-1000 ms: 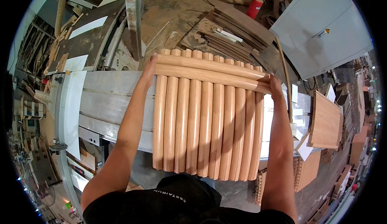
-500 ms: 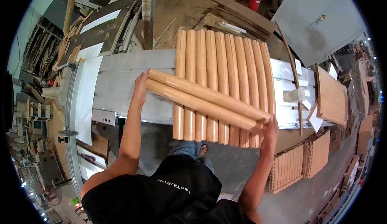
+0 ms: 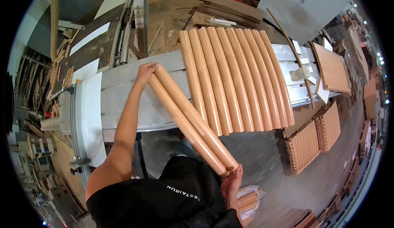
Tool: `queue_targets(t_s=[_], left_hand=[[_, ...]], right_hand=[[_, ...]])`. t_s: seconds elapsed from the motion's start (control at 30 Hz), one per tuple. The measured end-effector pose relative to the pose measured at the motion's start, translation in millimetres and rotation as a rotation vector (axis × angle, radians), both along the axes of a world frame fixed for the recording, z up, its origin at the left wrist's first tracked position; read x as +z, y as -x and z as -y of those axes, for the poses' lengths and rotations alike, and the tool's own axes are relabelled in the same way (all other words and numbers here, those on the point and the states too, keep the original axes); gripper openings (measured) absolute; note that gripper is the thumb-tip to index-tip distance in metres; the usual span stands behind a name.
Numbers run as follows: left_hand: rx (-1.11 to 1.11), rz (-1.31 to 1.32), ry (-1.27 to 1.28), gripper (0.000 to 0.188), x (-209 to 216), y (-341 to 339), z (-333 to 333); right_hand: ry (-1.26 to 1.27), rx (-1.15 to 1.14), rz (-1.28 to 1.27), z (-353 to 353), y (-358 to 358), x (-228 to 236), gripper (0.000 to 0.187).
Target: The person uses a sliding table saw to trim long wood slats, then collects several trimmed slats and stacks them onto a pile of pre-assembled wood panels on the floor.
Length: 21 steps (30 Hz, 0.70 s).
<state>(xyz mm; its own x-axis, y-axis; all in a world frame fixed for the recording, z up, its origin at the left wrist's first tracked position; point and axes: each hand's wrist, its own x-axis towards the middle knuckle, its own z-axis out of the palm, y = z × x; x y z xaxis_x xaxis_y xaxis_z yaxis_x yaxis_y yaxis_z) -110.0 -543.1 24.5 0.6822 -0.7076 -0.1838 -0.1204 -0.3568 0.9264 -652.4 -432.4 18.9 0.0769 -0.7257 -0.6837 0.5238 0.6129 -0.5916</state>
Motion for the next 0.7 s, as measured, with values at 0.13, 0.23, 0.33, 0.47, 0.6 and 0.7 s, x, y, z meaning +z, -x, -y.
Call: queue_targets(t_s=[0.13, 0.23, 0.33, 0.47, 0.6, 0.7], left_hand=[[-0.109, 0.090, -0.064, 0.032, -19, -73, 21], [-0.175, 0.118, -0.115, 0.032, -26, -95, 51], [-0.270, 0.114, -0.136, 0.032, -19, -98, 100], [-0.350, 0.098, -0.124, 0.031, -25, -110, 147], [-0.364, -0.017, -0.055, 0.031, -41, -125, 184], [-0.424, -0.029, -0.062, 0.034, -46, -128, 204]], right_hand=[[-0.230, 0.037, 0.134, -32, -57, -9, 0.035], [-0.286, 0.004, 0.176, -33, -102, -11, 0.033], [-0.294, -0.060, 0.213, -30, -134, -28, 0.035], [-0.296, -0.082, 0.256, -25, -165, -27, 0.041], [-0.174, -0.045, 0.282, -15, -187, -36, 0.054], [-0.152, -0.092, 0.252, -6, -206, -29, 0.061]])
